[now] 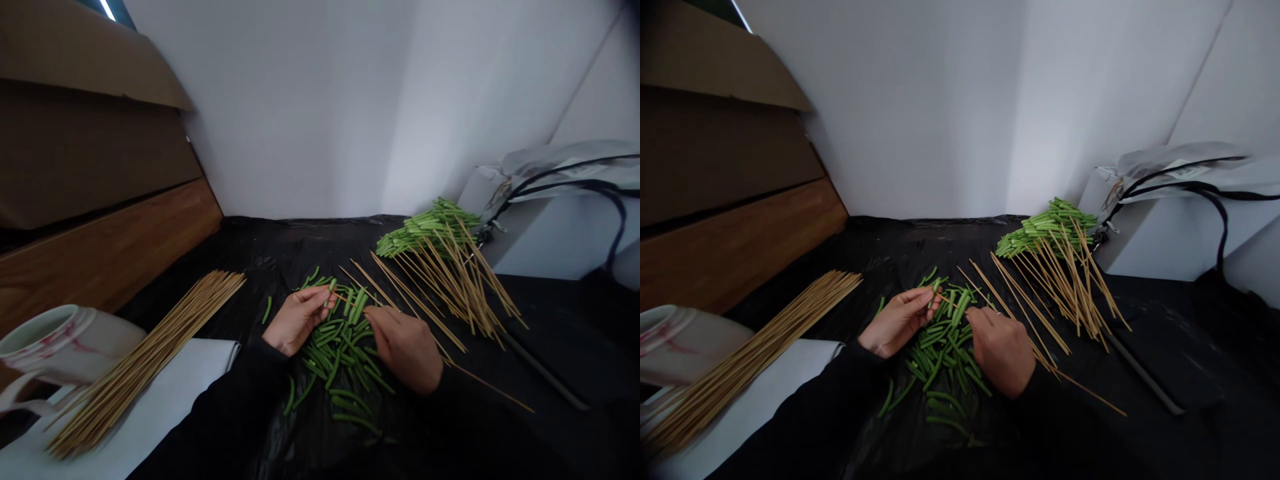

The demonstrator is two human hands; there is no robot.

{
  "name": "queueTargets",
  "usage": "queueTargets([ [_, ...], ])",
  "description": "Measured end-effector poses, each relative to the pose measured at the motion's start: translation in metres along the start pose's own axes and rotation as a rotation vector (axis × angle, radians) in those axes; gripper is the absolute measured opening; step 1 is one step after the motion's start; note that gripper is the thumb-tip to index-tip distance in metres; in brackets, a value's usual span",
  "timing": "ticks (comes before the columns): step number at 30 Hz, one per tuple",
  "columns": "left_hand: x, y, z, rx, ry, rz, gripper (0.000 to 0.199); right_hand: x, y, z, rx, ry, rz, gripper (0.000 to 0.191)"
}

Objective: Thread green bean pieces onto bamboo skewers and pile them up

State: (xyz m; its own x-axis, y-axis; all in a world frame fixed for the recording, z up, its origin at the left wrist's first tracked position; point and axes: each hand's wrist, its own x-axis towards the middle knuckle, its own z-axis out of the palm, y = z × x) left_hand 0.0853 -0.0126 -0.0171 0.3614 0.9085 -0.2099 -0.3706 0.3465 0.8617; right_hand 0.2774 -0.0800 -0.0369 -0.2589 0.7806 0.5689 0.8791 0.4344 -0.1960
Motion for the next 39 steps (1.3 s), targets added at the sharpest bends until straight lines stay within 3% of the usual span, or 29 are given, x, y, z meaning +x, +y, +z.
queueTargets([
  [9, -0.0011, -0.0033, 0.0007, 0.104, -0.029, 0.04, 0.023, 0.0003, -0.0011, 0.0027, 0.089, -0.016, 0.029, 0.023],
  [39, -0.0044, -0.0104, 0.0074, 0.118, -0.014, -0.084, 0.025, -0.0004, -0.006, 0.0041, 0.176, -0.048, 0.078, 0.025],
])
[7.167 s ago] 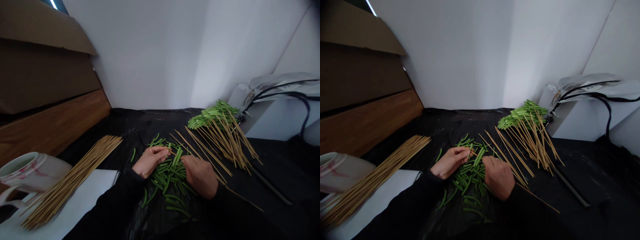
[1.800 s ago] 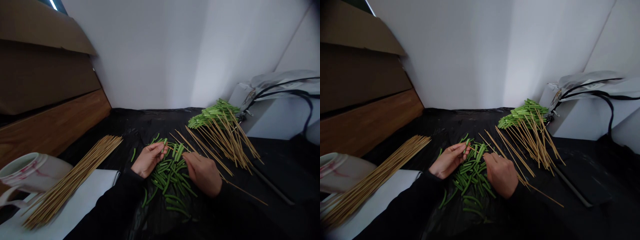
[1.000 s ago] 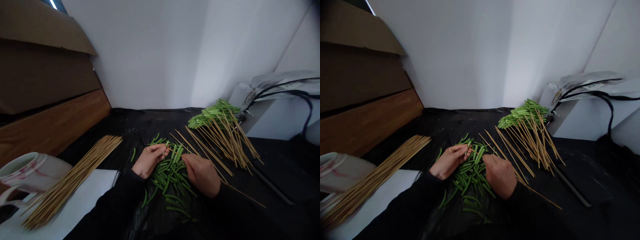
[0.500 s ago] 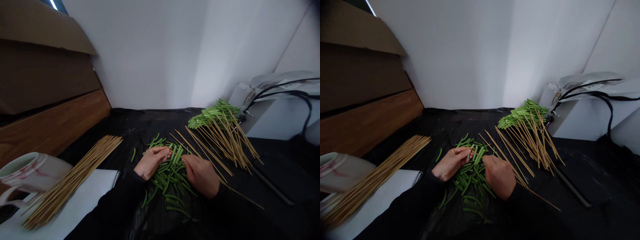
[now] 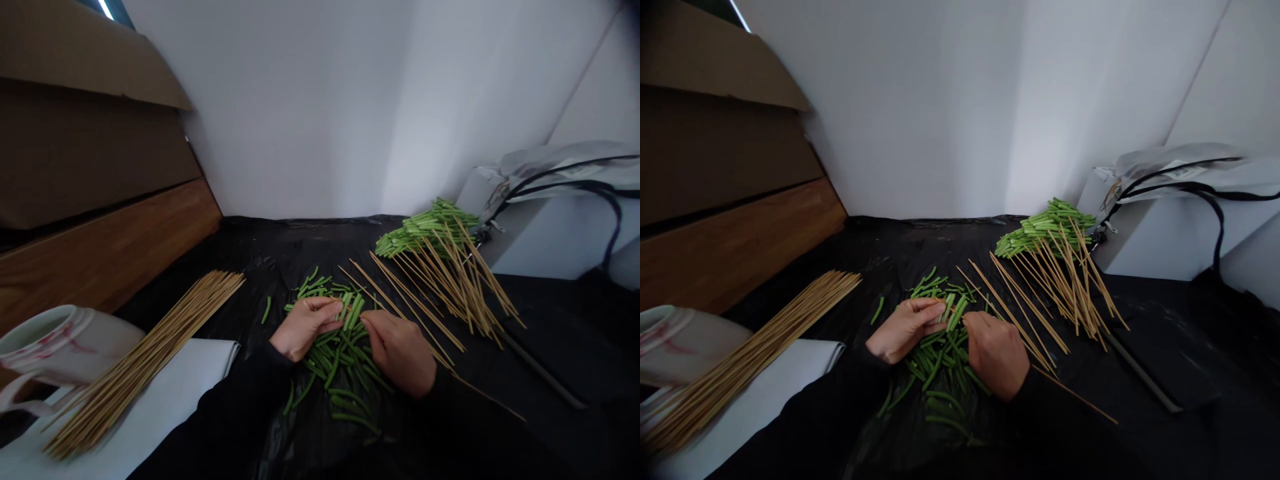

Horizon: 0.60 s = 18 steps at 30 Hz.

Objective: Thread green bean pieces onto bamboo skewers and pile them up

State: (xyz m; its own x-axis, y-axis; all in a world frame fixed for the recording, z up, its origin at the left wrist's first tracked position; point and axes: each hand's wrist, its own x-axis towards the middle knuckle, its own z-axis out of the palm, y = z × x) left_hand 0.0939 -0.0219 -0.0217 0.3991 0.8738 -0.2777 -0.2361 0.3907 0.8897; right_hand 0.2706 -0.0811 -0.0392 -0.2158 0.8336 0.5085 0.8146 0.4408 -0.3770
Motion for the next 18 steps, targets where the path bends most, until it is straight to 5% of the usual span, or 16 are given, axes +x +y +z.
queueTargets([
  [14, -0.002, 0.017, -0.005, 0.036, 0.031, 0.062, 0.035, 0.002, 0.002, -0.002, -0.086, 0.088, -0.041, 0.026],
  [18, 0.002, 0.029, -0.02, 0.028, 0.176, 0.198, 0.033, 0.003, 0.007, -0.005, -0.134, 0.158, -0.021, 0.025],
])
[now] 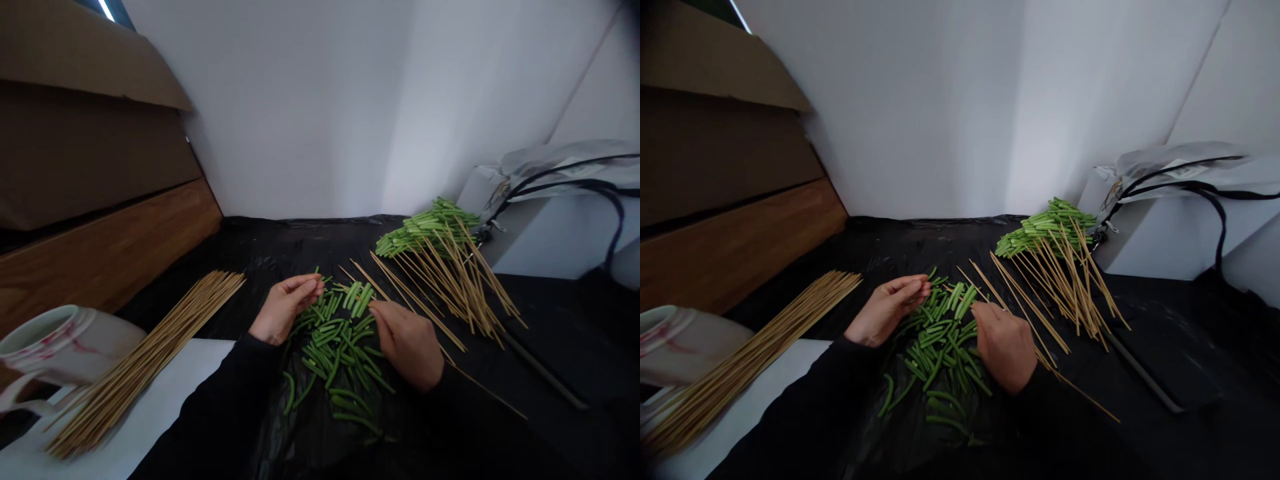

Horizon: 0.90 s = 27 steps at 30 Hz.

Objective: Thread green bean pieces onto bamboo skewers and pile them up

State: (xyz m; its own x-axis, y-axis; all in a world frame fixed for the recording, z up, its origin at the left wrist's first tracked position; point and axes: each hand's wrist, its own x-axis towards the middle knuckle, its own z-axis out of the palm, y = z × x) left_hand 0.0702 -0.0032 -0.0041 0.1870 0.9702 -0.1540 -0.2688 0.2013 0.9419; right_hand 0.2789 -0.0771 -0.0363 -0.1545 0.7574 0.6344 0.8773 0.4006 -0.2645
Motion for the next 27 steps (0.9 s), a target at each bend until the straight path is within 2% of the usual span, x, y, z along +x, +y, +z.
queueTargets([
  [3, 0.006, 0.002, -0.008, 0.058, 0.083, 0.068, 0.033, 0.001, 0.004, -0.003, -0.017, 0.042, 0.004, 0.025],
  [6, 0.01, -0.002, -0.012, 0.194, 0.112, 0.131, 0.037, 0.002, 0.006, -0.004, -0.034, 0.073, 0.017, 0.025],
  [9, 0.014, -0.008, -0.014, 0.384, 0.095, 0.223, 0.035, 0.002, 0.008, -0.005, -0.03, 0.076, 0.021, 0.024],
  [13, 0.018, -0.016, -0.015, 0.767, 0.062, 0.398, 0.029, 0.002, 0.008, -0.004, -0.026, 0.07, 0.022, 0.024],
  [16, 0.017, -0.021, -0.015, 1.049, 0.014, 0.532, 0.027, 0.002, 0.007, -0.005, -0.025, 0.065, 0.031, 0.024],
  [18, 0.016, -0.024, -0.015, 1.166, -0.028, 0.571, 0.026, 0.002, 0.007, -0.005, -0.023, 0.067, 0.035, 0.024],
  [23, 0.016, -0.03, -0.016, 1.287, -0.105, 0.564, 0.026, 0.002, 0.007, -0.005, -0.028, 0.075, 0.016, 0.023],
  [27, 0.01, -0.029, -0.009, 1.314, -0.052, 0.624, 0.025, 0.003, 0.008, -0.004, -0.025, 0.085, 0.023, 0.024],
])
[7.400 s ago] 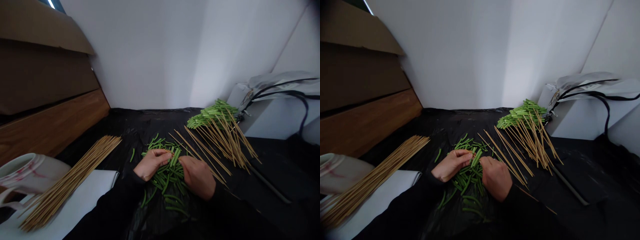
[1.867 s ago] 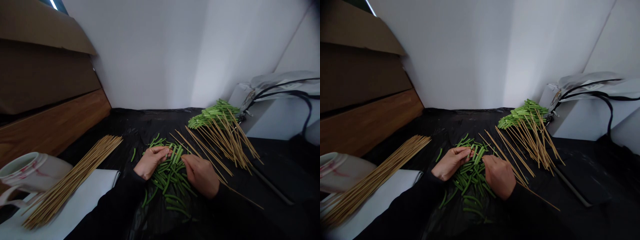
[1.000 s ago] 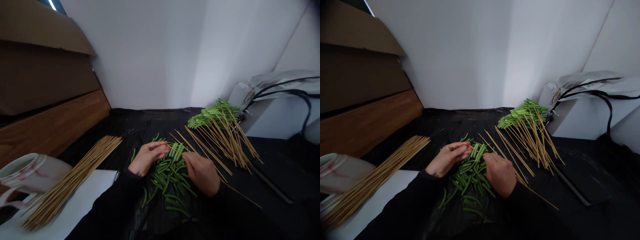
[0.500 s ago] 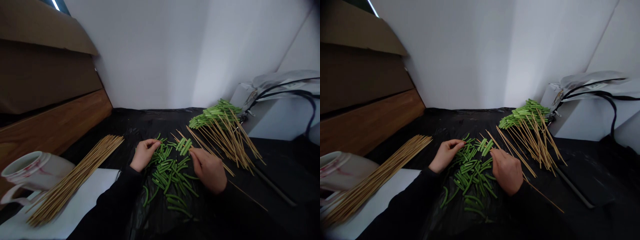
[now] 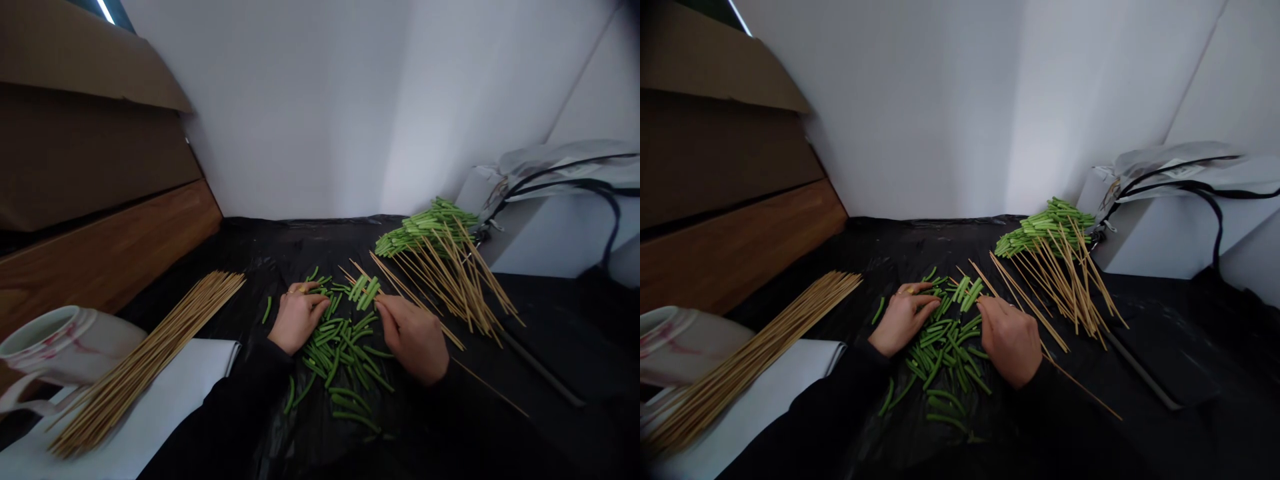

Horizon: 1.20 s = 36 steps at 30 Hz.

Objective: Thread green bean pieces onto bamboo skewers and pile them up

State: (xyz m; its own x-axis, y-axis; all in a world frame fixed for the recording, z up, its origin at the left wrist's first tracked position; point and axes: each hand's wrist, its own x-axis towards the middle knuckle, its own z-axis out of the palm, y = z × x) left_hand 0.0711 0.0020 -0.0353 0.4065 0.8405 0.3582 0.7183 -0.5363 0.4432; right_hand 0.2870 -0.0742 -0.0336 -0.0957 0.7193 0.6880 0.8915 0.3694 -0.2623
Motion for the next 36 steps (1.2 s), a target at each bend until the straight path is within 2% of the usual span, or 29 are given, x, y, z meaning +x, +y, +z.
queueTargets([
  [2, -0.002, 0.011, -0.002, -0.024, 0.03, 0.056, 0.023, 0.001, 0.001, 0.0, -0.002, 0.015, 0.003, 0.024],
  [3, -0.003, 0.018, -0.003, -0.058, 0.005, 0.12, 0.024, 0.001, 0.002, 0.0, -0.003, 0.028, 0.004, 0.024],
  [6, -0.009, 0.04, -0.006, -0.142, -0.175, 0.324, 0.026, 0.003, 0.004, -0.001, -0.016, 0.069, 0.014, 0.022],
  [9, -0.016, 0.057, -0.005, -0.156, -0.305, 0.443, 0.025, 0.003, 0.006, -0.001, -0.031, 0.079, 0.02, 0.022],
  [13, -0.021, 0.063, 0.0, -0.181, -0.404, 0.507, 0.022, 0.003, 0.006, 0.0, -0.045, 0.061, 0.018, 0.023],
  [18, -0.02, 0.06, 0.005, -0.227, -0.407, 0.488, 0.02, 0.003, 0.006, -0.001, -0.037, 0.062, 0.022, 0.024],
  [22, -0.017, 0.052, 0.006, -0.218, -0.3, 0.4, 0.015, 0.004, 0.006, -0.002, -0.013, 0.081, 0.033, 0.023],
  [28, -0.011, 0.036, 0.001, -0.278, -0.075, 0.091, 0.007, 0.003, 0.006, -0.002, 0.006, 0.09, 0.006, 0.021],
  [30, -0.008, 0.032, 0.0, -0.4, -0.01, -0.038, 0.007, 0.003, 0.006, -0.002, 0.01, 0.082, 0.002, 0.02],
  [32, -0.005, 0.03, 0.0, -0.586, 0.029, -0.183, 0.018, 0.001, 0.004, -0.001, 0.024, 0.055, -0.008, 0.021],
  [36, 0.0, 0.025, 0.001, -1.067, -0.014, -0.441, 0.024, -0.001, 0.0, 0.001, 0.066, -0.011, -0.054, 0.021],
])
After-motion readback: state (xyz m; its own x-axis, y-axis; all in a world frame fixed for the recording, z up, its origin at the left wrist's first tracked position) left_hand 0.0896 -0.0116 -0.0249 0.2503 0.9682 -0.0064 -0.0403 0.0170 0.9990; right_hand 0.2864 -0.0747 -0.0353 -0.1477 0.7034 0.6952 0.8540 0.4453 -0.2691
